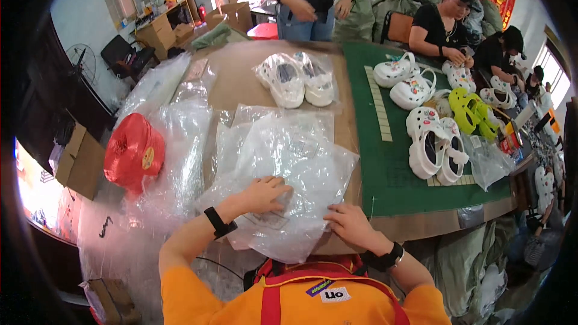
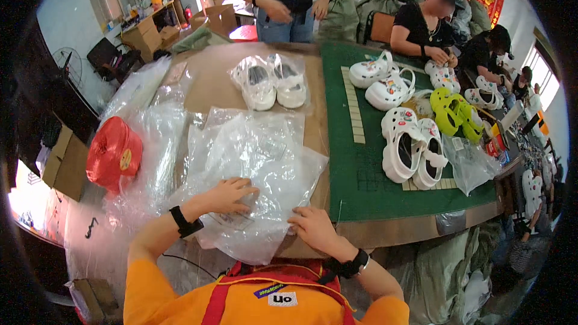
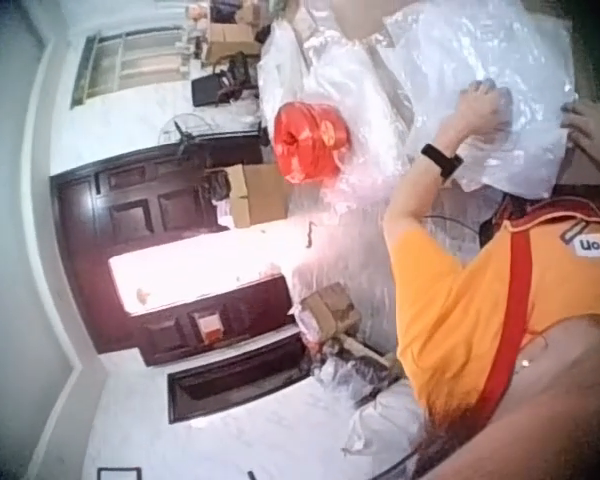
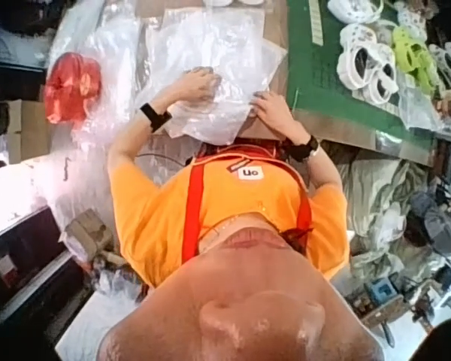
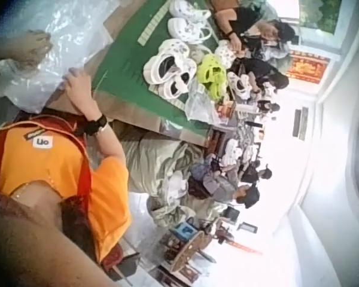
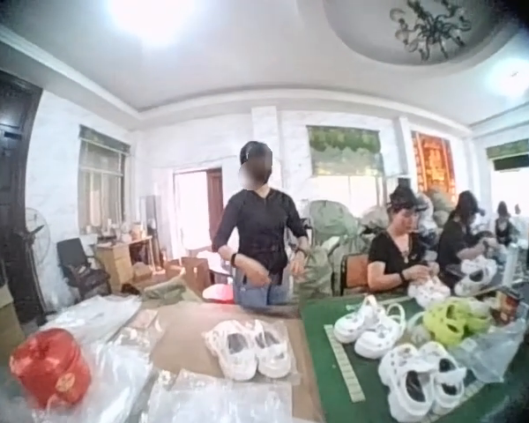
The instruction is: The recorder is packing decorative clogs (crocs) into individual plastic bags and then placing the packed units into a larger transport bag.
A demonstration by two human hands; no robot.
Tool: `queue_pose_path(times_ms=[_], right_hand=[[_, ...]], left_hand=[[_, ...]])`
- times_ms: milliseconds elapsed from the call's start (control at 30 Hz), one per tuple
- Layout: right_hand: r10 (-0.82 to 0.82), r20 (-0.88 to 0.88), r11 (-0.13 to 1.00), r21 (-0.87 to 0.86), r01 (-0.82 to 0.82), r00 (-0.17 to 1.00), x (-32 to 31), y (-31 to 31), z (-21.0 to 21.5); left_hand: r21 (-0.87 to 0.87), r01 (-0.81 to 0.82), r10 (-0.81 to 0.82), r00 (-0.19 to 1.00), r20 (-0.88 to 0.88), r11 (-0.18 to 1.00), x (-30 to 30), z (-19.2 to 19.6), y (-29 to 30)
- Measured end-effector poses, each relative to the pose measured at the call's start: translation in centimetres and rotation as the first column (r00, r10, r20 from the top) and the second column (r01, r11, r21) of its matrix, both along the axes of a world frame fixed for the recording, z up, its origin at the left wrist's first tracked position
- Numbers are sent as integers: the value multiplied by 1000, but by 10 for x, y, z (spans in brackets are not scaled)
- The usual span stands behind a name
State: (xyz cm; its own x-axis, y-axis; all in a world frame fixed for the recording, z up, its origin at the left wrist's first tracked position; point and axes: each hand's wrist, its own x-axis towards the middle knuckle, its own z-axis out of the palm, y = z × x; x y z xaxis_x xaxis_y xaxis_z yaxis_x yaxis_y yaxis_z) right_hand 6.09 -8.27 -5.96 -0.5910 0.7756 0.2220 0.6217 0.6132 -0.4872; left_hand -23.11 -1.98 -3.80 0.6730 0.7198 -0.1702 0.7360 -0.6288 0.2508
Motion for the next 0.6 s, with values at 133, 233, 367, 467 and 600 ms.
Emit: queue_pose_path(times_ms=[133, 233, 367, 467, 600], right_hand=[[1, -63, 999, -48, -4, 998, 14, -8, 6], [-13, -28, 999, -30, 12, 1000, 14, -22, 2], [-130, -120, 959, 237, 156, 984, 7, -22, -26], [-185, -113, 969, 146, 201, 976, 6, -5, -39], [-228, -121, 973, -7, 229, 966, 26, -14, -24]], left_hand=[[-116, 17, -17, 1000, -1, 993, 24, 32, 5], [-233, 182, -141, 973, 183, 955, 41, 39, -3], [-190, 452, -426, 889, 166, 871, 78, 33, -25], [-293, 461, -428, 887, 171, 837, 98, 39, -18], [-360, 291, -261, 957, 129, 886, 117, 62, 20]])
